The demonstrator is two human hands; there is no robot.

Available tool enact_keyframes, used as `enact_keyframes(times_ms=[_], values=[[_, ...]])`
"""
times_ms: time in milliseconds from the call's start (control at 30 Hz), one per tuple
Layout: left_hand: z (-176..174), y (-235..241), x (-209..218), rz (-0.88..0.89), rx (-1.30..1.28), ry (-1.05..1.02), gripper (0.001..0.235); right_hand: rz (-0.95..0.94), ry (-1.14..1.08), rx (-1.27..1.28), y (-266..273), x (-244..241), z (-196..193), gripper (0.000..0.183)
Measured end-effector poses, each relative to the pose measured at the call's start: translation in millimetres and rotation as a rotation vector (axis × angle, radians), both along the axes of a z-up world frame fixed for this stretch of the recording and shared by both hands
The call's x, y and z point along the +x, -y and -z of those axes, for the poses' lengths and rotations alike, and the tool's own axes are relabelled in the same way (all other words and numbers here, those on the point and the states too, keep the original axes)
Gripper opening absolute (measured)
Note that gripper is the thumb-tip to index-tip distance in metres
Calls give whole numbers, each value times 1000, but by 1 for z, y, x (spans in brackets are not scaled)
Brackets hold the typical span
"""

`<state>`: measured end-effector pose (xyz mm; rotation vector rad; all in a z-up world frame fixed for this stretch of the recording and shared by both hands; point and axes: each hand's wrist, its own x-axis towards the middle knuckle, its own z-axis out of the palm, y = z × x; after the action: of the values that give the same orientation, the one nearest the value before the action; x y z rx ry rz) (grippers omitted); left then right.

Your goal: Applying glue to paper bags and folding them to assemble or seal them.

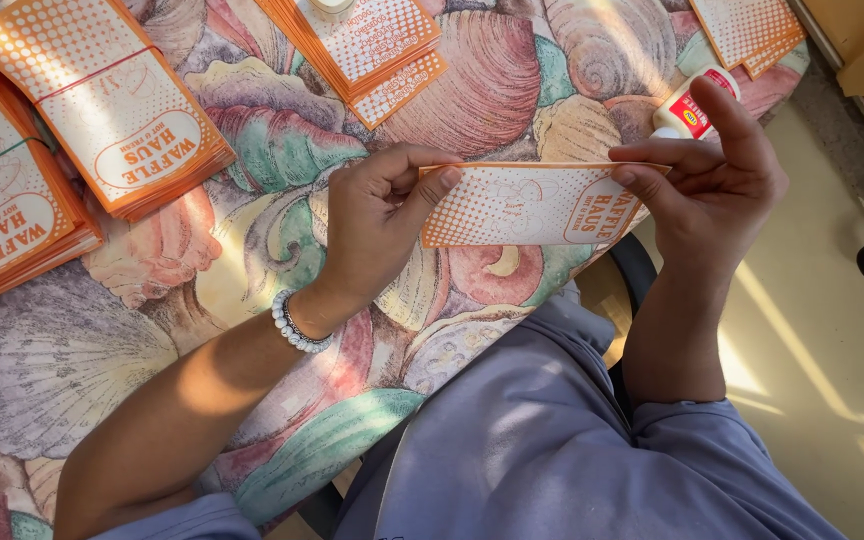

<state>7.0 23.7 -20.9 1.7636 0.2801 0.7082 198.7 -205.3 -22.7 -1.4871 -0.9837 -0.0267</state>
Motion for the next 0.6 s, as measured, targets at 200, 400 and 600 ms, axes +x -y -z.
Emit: enact_keyframes(times_ms=[200, 400, 600], values=[[4, -1, 2, -6, -29, -3, 13, 25, -14, -29, -1, -2, -3, 71], [3, 0, 2, 3, -45, -2, 14, -11, 8, -13, 0, 3, 0, 71], [-9, 1, 2, 5, 40, 42, 8, 2, -61, -105, -18, 15, 0, 64]])
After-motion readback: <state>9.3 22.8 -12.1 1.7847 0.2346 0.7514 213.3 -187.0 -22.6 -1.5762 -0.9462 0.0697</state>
